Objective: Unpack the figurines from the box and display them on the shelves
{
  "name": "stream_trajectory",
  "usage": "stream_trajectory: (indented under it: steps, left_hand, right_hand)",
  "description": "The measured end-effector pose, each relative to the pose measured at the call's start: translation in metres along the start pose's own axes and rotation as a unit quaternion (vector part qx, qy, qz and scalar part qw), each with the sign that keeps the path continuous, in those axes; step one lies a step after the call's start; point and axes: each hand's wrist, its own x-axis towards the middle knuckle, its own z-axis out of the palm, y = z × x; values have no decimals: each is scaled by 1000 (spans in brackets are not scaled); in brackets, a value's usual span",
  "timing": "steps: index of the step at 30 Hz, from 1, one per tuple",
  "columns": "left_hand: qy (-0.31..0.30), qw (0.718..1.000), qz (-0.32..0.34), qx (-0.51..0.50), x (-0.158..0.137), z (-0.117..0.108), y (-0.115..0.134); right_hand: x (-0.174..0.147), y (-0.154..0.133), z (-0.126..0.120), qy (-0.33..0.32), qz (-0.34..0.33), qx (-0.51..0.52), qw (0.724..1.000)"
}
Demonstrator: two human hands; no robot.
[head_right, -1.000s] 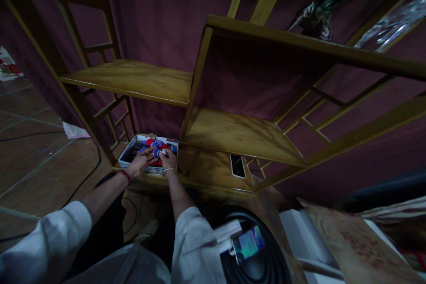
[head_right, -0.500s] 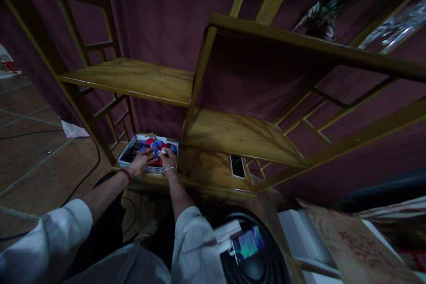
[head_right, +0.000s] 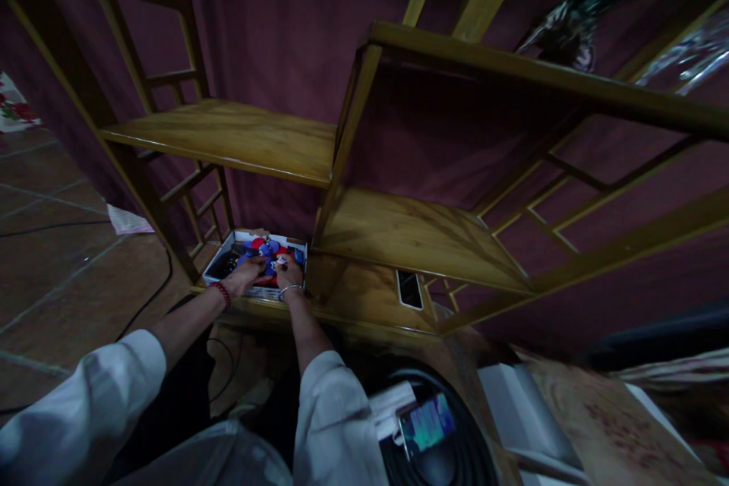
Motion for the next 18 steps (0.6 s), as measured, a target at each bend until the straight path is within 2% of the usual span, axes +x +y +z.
stream_trajectory:
  steps: [12,18]
  left_hand:
    - [55,990,-19,129,15,2,2]
    - [17,960,-11,280,23,-2,2]
  right_hand:
    - [-2,-14,-3,-29,8,-109,994]
    - [0,-17,-3,-60,13,-175,983]
